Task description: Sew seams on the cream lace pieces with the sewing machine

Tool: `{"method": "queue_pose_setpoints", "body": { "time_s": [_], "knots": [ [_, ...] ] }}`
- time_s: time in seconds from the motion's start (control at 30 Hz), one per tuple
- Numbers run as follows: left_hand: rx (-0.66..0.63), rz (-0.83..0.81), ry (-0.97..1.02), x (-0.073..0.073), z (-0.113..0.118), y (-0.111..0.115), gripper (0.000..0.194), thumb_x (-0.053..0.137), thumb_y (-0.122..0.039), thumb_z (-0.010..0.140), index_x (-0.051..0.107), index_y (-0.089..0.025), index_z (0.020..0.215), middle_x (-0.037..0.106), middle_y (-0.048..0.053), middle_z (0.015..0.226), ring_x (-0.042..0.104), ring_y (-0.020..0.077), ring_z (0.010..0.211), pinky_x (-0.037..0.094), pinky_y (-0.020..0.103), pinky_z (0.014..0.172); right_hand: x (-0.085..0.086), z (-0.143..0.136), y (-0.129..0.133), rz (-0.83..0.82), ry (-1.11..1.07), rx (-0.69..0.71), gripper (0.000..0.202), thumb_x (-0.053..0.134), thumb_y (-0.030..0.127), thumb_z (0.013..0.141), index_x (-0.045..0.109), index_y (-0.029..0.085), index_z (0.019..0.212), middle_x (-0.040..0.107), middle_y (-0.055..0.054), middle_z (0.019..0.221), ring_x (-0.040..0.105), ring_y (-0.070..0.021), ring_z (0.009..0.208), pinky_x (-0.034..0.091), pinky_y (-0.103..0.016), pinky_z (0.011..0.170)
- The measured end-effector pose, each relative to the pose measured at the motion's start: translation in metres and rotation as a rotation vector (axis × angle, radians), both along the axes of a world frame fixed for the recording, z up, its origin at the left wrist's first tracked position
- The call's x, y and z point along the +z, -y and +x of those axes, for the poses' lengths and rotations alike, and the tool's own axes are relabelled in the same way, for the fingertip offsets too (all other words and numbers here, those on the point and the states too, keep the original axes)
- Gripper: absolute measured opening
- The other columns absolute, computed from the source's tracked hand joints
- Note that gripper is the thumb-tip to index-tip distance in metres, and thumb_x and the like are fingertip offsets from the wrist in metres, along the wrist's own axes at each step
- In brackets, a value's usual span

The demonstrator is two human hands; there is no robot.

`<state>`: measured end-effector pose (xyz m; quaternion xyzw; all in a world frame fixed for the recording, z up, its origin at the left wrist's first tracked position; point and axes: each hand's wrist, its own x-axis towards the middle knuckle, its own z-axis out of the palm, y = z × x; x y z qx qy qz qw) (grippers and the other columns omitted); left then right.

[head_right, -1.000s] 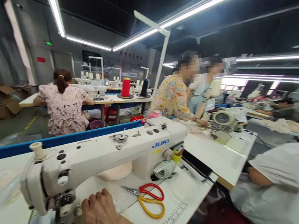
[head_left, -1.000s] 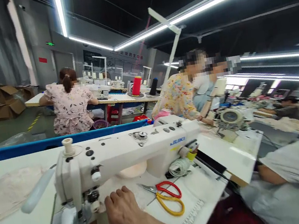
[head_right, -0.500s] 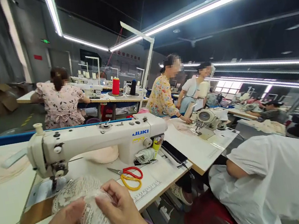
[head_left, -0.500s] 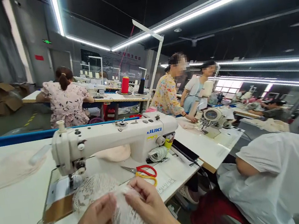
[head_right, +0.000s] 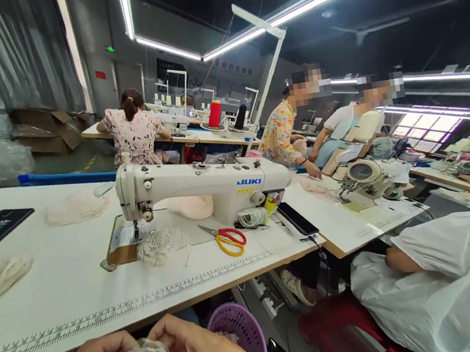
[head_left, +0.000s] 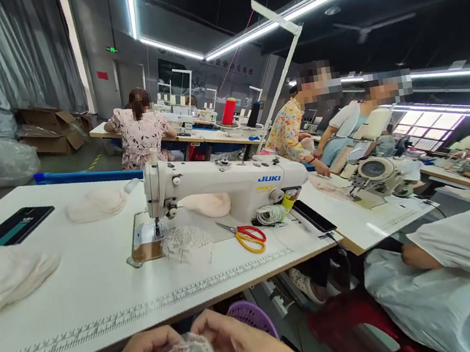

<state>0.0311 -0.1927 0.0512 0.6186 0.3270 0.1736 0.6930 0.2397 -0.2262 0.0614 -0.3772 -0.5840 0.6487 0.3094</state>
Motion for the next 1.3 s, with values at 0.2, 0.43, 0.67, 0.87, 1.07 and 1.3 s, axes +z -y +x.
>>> {"method": "queue_pose_setpoints", "body": {
  "time_s": [0.2,0.43,0.67,0.87,1.07,1.3],
  "knots": [
    [-0.035,0.046,-0.153,-0.001,-0.034,0.013,0.044,0.053,-0.060,0.082,0.053,-0.017,0.073,0.044,-0.003,0.069,0.036,0.0143,0.064,0.026,0.023,0.058,-0.011,-0.023,0.004,0.046,0.155,-0.018,0.016,0.060,0.030,0.079,0.060,0.015,0.081,0.053,0.002,0.071,0.047,-0.0093,0.064,0.038,-0.022,0.063],
    [0.045,0.033,-0.172,-0.014,-0.030,0.024,0.028,0.064,-0.042,0.069,0.061,-0.016,0.082,0.049,-0.003,0.070,0.040,0.0149,0.066,0.029,0.023,0.059,-0.023,-0.030,0.005,-0.011,0.149,0.002,0.038,0.064,0.051,0.079,0.060,0.014,0.074,0.048,0.003,0.064,0.040,-0.0074,0.058,0.032,-0.020,0.055],
    [0.041,0.031,-0.235,-0.014,-0.020,0.025,0.028,0.055,-0.043,0.073,0.058,-0.016,0.069,0.046,-0.003,0.062,0.040,0.0147,0.062,0.028,0.023,0.058,-0.033,-0.022,0.012,0.043,0.107,0.058,0.043,0.063,0.056,0.079,0.059,0.014,0.082,0.052,0.002,0.068,0.045,-0.0094,0.063,0.037,-0.021,0.060],
    [-0.054,0.056,-0.319,-0.019,-0.023,0.024,0.022,0.055,-0.035,0.076,0.064,-0.016,0.070,0.050,-0.002,0.067,0.043,0.0149,0.065,0.030,0.023,0.060,-0.034,-0.021,0.020,0.143,0.079,0.027,0.028,0.055,0.039,0.090,0.059,0.016,0.104,0.062,-0.001,0.076,0.057,-0.0111,0.069,0.041,-0.021,0.062],
    [-0.094,0.019,-0.272,-0.022,-0.018,0.024,0.019,0.059,-0.030,0.076,0.068,-0.016,0.068,0.053,-0.002,0.069,0.045,0.0138,0.065,0.030,0.022,0.060,-0.043,-0.011,0.032,0.177,0.075,0.063,0.019,0.053,0.034,0.091,0.061,0.017,0.093,0.058,-0.001,0.078,0.055,-0.0107,0.071,0.042,-0.021,0.065],
    [-0.150,0.080,-0.346,-0.014,-0.013,0.023,0.018,0.057,-0.028,0.081,0.069,-0.019,0.070,0.053,-0.002,0.072,0.050,0.0138,0.068,0.033,0.022,0.063,-0.062,-0.014,0.039,-0.032,-0.090,0.050,0.042,0.071,0.052,0.074,0.051,0.018,0.091,0.052,0.002,0.075,0.048,-0.0100,0.067,0.038,-0.022,0.063]
  ]
}}
